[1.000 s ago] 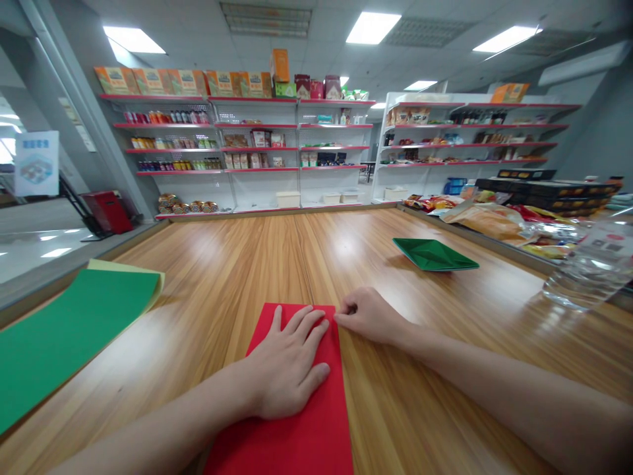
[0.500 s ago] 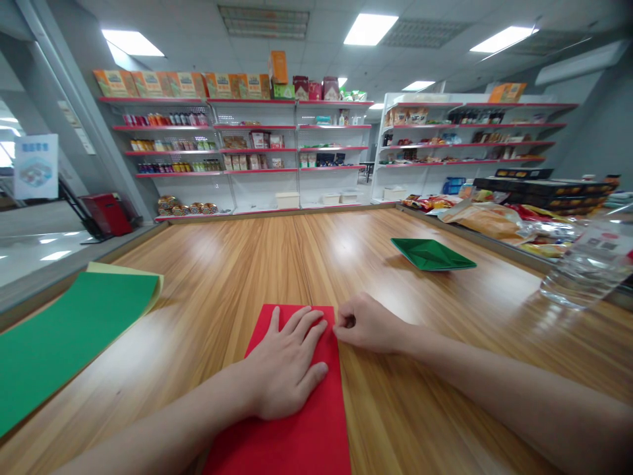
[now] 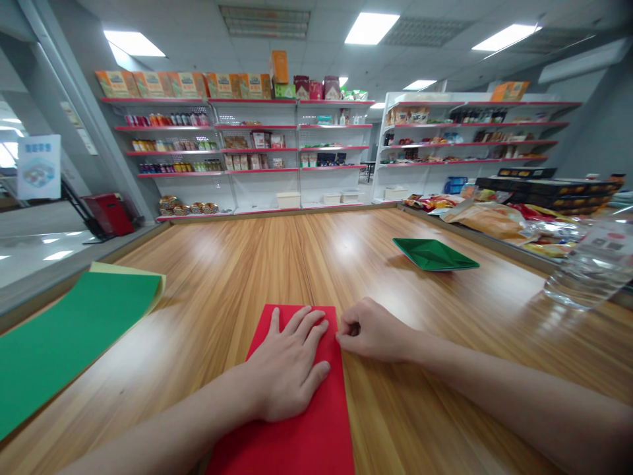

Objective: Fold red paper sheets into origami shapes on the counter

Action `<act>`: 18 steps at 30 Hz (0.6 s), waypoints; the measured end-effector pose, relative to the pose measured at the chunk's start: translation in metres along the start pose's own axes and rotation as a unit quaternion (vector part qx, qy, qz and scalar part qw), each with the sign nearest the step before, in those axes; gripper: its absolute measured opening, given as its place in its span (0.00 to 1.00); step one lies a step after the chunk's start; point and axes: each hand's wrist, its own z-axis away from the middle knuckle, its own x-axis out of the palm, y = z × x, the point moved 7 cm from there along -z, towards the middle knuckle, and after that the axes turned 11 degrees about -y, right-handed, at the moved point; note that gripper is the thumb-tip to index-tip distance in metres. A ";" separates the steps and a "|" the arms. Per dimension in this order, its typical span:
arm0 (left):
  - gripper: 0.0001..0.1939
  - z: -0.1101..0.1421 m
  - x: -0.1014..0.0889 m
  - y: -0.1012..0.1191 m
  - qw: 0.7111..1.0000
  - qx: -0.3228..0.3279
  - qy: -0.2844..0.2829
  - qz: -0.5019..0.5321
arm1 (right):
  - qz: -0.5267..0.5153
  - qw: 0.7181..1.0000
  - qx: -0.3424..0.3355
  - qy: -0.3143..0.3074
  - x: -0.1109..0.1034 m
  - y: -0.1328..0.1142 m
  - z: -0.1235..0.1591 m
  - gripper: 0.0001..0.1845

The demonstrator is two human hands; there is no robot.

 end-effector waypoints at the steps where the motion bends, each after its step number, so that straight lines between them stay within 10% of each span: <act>1: 0.32 0.000 0.000 0.000 1.000 -0.003 0.001 -0.001 | 0.001 1.000 0.001 0.000 0.000 0.000 0.000 0.09; 18: 0.32 0.000 -0.001 -0.001 1.000 -0.007 0.012 -0.001 | 0.013 1.000 -0.011 -0.007 0.003 -0.005 0.004 0.08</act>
